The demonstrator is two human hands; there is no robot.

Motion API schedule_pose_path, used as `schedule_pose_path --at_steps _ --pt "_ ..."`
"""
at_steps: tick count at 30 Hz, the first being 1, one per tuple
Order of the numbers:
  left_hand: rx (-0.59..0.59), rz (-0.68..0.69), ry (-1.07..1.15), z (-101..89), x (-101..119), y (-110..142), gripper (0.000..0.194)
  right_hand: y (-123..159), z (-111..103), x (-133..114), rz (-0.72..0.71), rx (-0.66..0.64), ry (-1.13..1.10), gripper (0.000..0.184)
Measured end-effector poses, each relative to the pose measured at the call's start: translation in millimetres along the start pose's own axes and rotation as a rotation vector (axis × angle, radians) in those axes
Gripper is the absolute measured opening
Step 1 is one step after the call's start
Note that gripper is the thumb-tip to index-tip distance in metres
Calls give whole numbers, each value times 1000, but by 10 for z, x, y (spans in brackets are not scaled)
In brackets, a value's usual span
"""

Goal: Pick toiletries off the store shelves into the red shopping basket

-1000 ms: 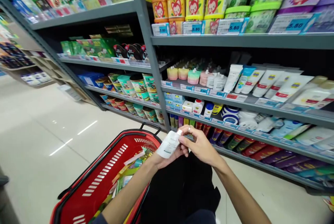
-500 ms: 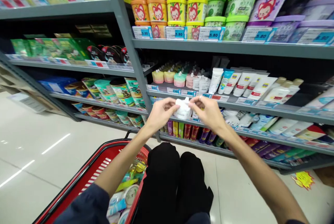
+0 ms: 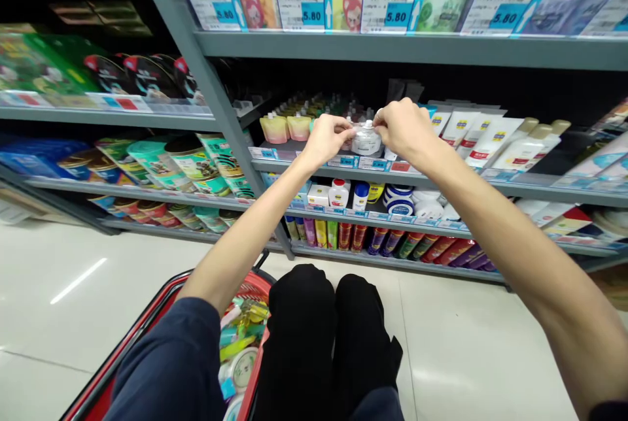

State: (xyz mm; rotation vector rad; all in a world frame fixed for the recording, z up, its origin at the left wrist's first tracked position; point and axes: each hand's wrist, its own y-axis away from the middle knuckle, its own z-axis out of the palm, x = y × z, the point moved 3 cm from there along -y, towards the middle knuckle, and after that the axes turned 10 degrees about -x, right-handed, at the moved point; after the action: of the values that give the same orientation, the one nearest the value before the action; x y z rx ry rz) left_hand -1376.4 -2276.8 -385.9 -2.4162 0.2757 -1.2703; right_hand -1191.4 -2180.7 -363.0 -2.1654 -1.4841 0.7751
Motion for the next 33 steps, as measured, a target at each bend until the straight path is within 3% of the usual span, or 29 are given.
schedule_pose_path --at_steps 8,12,18,23,25,28,31,33 --pt "-36 -38 -15 103 -371 -58 16 69 164 -3 -9 -31 -3 47" --pt "-42 -46 -17 120 -365 -46 14 58 173 13 28 -77 -12 48" --pt "-86 -11 -155 113 -294 -20 12 48 125 -40 5 -48 -38 47" --pt "13 41 -194 -43 -137 64 7 149 -214 -240 90 -76 -33 88" --pt "88 74 -222 -106 -10 191 10 290 -348 -341 109 -65 -10 81" --pt "191 73 -306 -133 164 429 18 585 -379 -415 172 -60 20 46" --pt "162 -35 -432 -62 221 553 20 852 -210 -352 275 -106 -29 27" --pt "104 -105 -504 -1 199 527 20 957 -74 -278 327 -127 -101 29"
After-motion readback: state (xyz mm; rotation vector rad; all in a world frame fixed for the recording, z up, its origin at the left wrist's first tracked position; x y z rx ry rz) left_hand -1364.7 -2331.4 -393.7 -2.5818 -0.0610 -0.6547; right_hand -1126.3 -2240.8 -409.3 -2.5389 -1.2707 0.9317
